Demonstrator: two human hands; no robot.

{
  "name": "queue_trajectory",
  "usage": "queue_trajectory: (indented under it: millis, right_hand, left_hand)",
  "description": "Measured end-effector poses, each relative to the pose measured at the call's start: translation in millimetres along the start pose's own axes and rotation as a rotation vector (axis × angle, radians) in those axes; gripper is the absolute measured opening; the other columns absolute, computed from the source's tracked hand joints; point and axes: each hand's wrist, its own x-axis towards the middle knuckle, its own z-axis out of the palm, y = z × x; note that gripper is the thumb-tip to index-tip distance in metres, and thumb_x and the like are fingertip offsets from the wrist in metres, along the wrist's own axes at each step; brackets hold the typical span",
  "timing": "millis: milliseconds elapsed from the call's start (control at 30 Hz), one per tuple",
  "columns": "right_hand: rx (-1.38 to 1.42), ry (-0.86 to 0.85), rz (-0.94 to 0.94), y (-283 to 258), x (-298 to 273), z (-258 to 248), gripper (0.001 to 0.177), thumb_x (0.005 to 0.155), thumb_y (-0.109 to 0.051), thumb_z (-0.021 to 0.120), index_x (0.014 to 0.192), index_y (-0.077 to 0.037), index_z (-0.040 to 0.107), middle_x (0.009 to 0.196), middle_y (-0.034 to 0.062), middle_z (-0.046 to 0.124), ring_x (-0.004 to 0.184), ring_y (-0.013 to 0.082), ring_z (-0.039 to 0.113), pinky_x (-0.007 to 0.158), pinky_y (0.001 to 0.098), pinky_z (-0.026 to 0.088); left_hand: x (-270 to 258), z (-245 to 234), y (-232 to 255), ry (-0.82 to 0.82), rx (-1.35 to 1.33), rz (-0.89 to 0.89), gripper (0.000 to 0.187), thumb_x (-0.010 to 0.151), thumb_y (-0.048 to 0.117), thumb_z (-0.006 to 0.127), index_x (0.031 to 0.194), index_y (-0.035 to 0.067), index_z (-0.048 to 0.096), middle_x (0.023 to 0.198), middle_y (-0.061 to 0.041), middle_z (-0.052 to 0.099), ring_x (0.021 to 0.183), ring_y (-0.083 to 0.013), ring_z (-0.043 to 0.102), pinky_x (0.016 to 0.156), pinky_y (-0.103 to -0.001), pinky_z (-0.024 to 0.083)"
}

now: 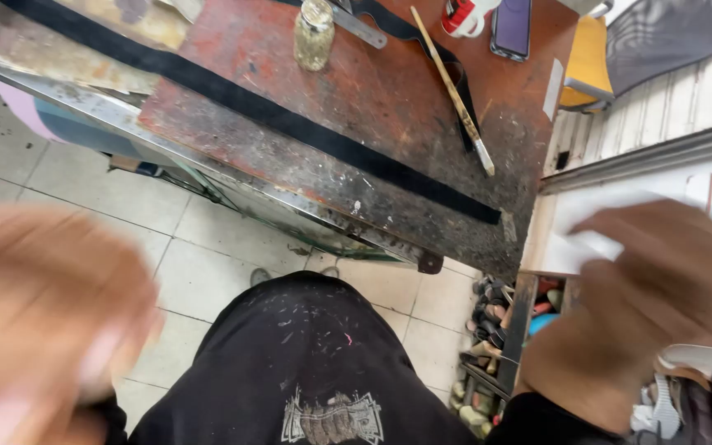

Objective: The person applies a white substance from a small container onto a black strap using a wooden stick. They repeatedly dip the stick into the container and spread the substance along the length of the strap on a workbench.

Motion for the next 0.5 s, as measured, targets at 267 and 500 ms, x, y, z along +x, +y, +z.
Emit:
queue_trajectory:
  millis: [267,500]
  right_hand:
    - [-0.279,-0.294,0.561,134.2,-24.3,110.8,0.007,0.090,-0.015,0.074,0.095,-0.012,0.069,0.088,0.0013,0.070,0.076,0.0175,0.063,0.070,0.0375,0.049]
    - [-0.442,-0.690,0.692,201.0,-13.7,138.6,0.037,0.080,-0.042,0.073,0.110,-0.020,0.073,0.094,0.0083,0.072,0.101,0.0404,0.069,0.088,0.0555,0.054]
  left_hand:
    - [50.3,146.7,-82.8,1.534,-0.257,-0.545,0.014,0.092,0.001,0.073,0.105,-0.001,0.068,0.100,-0.017,0.073,0.083,-0.0167,0.070,0.073,-0.024,0.059]
    - [95.9,163.3,-95.5,1.448,-0.014,-0.788,0.014,0.083,0.003,0.079,0.096,0.009,0.079,0.077,-0.007,0.071,0.065,-0.0216,0.069,0.065,-0.035,0.056]
